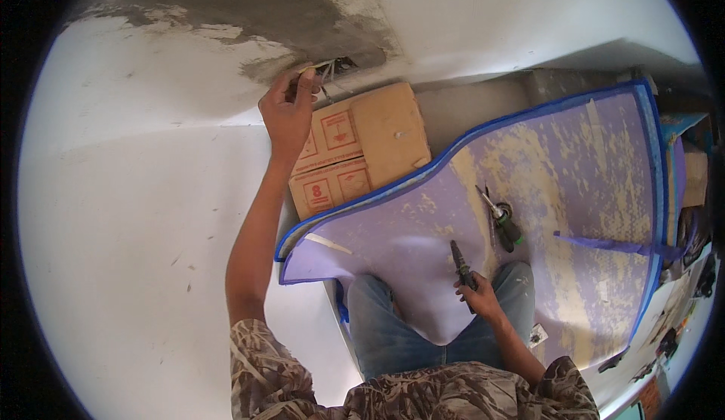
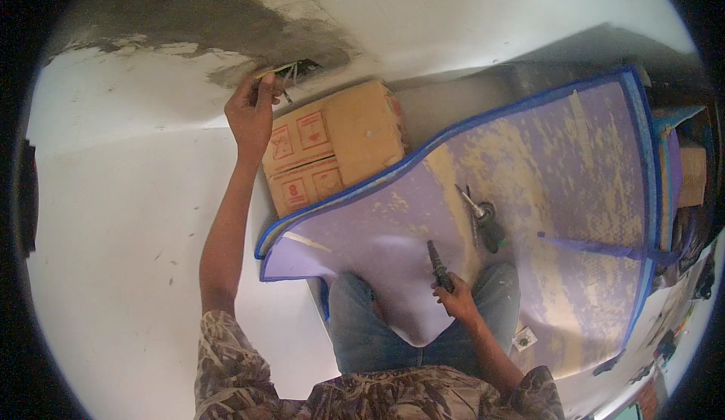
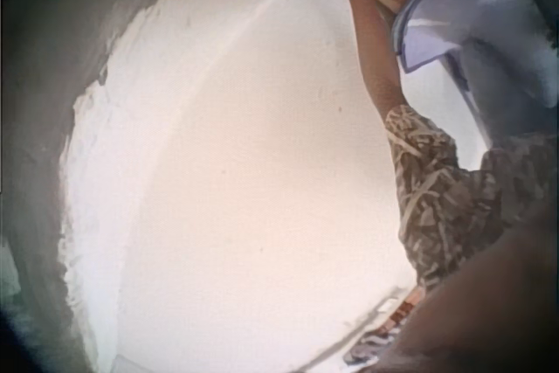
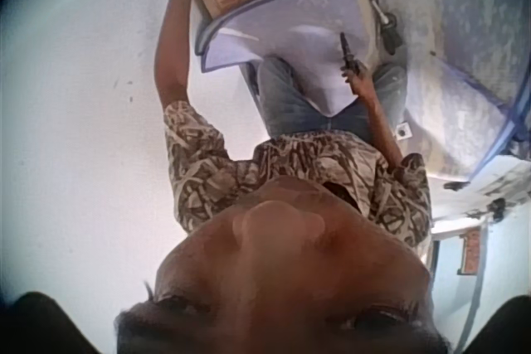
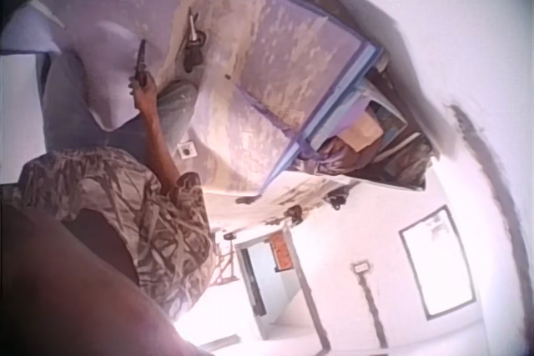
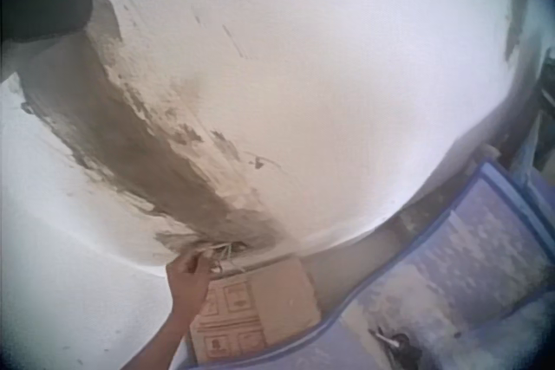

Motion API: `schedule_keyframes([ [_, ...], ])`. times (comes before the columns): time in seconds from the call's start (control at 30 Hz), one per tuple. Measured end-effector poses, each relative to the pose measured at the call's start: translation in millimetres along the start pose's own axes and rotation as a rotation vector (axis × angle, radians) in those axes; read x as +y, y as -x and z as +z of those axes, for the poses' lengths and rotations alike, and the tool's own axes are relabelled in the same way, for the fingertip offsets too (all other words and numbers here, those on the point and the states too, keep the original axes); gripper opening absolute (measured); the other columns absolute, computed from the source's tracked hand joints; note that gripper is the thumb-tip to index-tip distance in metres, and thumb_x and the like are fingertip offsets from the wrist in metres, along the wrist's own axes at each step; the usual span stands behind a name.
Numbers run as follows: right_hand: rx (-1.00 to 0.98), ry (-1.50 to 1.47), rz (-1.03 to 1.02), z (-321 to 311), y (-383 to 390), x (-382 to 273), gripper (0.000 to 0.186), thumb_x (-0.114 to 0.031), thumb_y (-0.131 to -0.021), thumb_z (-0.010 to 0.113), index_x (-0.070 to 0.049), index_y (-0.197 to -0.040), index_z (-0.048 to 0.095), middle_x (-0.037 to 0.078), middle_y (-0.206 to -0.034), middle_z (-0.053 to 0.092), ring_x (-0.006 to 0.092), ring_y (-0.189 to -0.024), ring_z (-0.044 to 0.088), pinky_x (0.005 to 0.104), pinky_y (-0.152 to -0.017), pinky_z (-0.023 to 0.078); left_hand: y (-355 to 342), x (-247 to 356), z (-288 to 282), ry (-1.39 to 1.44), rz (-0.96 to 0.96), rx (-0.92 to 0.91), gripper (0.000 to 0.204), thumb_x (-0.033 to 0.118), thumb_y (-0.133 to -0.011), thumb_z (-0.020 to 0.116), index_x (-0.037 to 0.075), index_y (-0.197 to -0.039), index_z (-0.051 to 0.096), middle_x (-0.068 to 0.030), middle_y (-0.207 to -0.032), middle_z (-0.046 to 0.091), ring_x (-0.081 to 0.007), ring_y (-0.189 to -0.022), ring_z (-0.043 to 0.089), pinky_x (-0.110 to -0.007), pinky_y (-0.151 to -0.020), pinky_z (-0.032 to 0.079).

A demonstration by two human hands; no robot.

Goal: The person prepares electrical wires in a wall opening using pliers and a screwdriver, applies plaster around the opening, and handles an electrical socket plate while sitting on the floor.

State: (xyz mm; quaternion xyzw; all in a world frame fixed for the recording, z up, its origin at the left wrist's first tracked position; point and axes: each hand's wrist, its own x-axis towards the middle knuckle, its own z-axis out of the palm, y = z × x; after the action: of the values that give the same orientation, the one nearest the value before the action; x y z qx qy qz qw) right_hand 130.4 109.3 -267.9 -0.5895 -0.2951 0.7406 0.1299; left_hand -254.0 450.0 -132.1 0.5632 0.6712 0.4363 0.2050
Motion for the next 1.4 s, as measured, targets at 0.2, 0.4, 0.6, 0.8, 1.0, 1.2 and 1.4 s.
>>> schedule_keyframes([
  [0.2,-0.042,0.081,0.133,-6.9,0.6,2.4,0.026,-0.018,-0.088,0.063,0.004,-0.101,0.062,0.009,-0.082,0.065,0.0163,-0.071,0.062,0.0313,-0.066,0.052,9.3,-26.5,-10.0,-0.221,0.229,0.011,0.016,0.012,-0.092,0.067,0.001,-0.103,0.07,-0.0089,-0.084,0.069,-0.0127,-0.07,0.064,-0.028,-0.064,0.053],
  [0.4,-0.028,0.119,0.099,-8.2,-4.1,11.8,0.031,-0.023,-0.089,0.064,0.005,-0.102,0.06,0.01,-0.081,0.063,0.0173,-0.069,0.062,0.0323,-0.065,0.052,12.0,-49.6,-13.5,-0.468,0.577,-0.195,0.017,0.009,-0.091,0.065,0.002,-0.106,0.069,-0.0143,-0.09,0.068,-0.0243,-0.073,0.068,-0.034,-0.067,0.056],
  [0.6,-0.008,0.072,0.128,1.7,6.1,-7.2,0.027,-0.023,-0.091,0.063,0.002,-0.1,0.059,0.008,-0.082,0.063,0.0155,-0.069,0.061,0.0301,-0.061,0.05,2.4,-51.4,7.8,-0.436,0.544,-0.235,0.02,0.012,-0.093,0.06,0.004,-0.111,0.066,-0.0161,-0.101,0.067,-0.0303,-0.08,0.067,-0.04,-0.066,0.054],
  [0.8,-0.087,0.118,0.007,10.0,3.7,-52.6,0.025,-0.024,-0.093,0.063,0.0,-0.096,0.059,0.006,-0.077,0.061,0.0142,-0.068,0.061,0.0301,-0.06,0.05,-8.1,-67.4,48.0,-0.52,0.846,-0.063,0.022,0.008,-0.087,0.067,0.014,-0.109,0.066,-0.0103,-0.093,0.069,-0.0292,-0.071,0.066,-0.039,-0.059,0.056],
  [1.0,0.02,0.215,-0.412,36.8,-57.1,-164.8,0.023,-0.024,-0.093,0.061,-0.001,-0.097,0.058,0.009,-0.078,0.058,0.0198,-0.073,0.059,0.0357,-0.068,0.047,-1.7,-63.4,71.1,-0.646,0.941,0.154,0.021,0.009,-0.088,0.067,0.015,-0.108,0.066,-0.0073,-0.093,0.066,-0.0259,-0.077,0.066,-0.039,-0.058,0.054],
  [1.2,0.144,0.271,-0.739,45.7,-112.2,-259.4,0.027,-0.023,-0.094,0.059,0.002,-0.104,0.058,0.015,-0.09,0.059,0.0283,-0.085,0.057,0.038,-0.077,0.046,12.1,-62.3,66.3,-0.382,0.657,0.073,0.022,0.009,-0.09,0.065,0.007,-0.112,0.063,-0.0082,-0.095,0.064,-0.0259,-0.08,0.064,-0.037,-0.058,0.05],
  [1.4,0.059,0.233,-0.56,46.0,-102.2,-249.2,0.03,-0.026,-0.094,0.06,0.002,-0.103,0.058,0.012,-0.085,0.057,0.0214,-0.08,0.054,0.0351,-0.075,0.045,42.8,-87.7,58.1,-0.212,0.216,0.143,0.028,0.017,-0.094,0.063,-0.001,-0.115,0.063,-0.0118,-0.08,0.064,-0.0273,-0.065,0.059,-0.037,-0.061,0.049],
])
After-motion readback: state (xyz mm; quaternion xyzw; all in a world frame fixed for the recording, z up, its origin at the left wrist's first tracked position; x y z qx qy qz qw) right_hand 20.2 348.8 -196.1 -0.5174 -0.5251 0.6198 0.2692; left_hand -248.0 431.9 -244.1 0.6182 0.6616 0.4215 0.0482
